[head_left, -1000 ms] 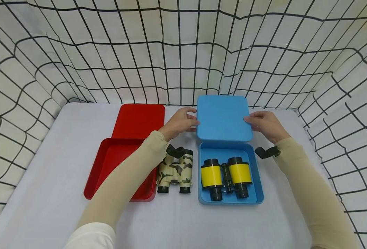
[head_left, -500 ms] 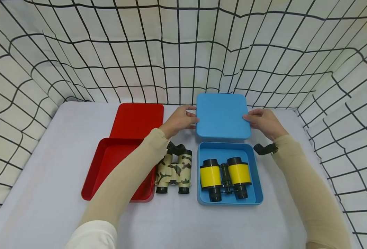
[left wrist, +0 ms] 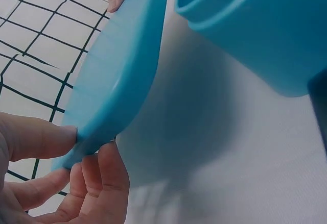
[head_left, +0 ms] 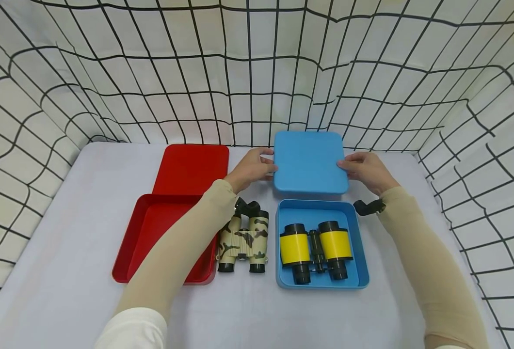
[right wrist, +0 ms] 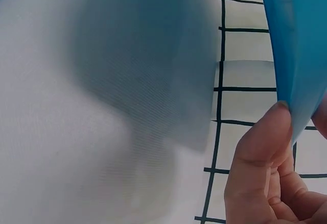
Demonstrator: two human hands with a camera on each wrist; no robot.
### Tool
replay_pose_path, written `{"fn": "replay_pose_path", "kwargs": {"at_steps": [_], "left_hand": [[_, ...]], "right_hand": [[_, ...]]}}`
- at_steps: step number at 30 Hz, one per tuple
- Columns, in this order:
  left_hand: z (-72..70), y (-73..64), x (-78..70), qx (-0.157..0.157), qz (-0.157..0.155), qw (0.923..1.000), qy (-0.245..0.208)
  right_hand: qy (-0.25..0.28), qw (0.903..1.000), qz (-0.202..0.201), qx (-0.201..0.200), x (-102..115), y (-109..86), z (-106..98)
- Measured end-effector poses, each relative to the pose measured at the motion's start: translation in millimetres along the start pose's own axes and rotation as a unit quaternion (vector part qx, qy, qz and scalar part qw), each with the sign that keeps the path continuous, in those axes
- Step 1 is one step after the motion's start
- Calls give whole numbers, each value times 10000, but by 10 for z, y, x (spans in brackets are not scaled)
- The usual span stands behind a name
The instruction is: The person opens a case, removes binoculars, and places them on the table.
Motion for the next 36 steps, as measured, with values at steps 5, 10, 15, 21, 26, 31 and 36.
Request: {"fn": "replay_pose_path", "kwargs": {"at_steps": [5, 10, 15, 21, 26, 31, 36], "left_hand": [[11, 22, 43, 52, -89, 9999, -5], [30, 36, 90, 151, -192, 9997, 11], [39, 48, 120, 177, -224, 9994, 174], [65, 76, 149, 216, -239, 9992, 219], [80, 94, 162, 264, -243, 9990, 272], [111, 96, 195, 411, -371, 9980, 289], [129, 93, 205, 473, -459, 9977, 164]], "right_hand": [[11, 9999, 70, 89, -52, 36, 18], [-12, 9998, 113, 176, -96, 66, 34], [-29, 9997, 125, 203, -133, 94, 49], [-127, 9995, 145, 259, -177, 108, 42], [-178, 9991, 168, 349, -215, 114, 45], [-244, 9988, 222, 362, -246, 116, 59], [-315, 9984, 280, 372, -255, 121, 77]]}}
Point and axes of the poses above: each hand's wrist, its own y-axis towards the middle knuckle, its own z-axis out of the palm, x = y × z, the point moved 6 cm from there along y, towards the middle knuckle, and after that the axes turned 4 degrees about y, right-handed, at the moved point
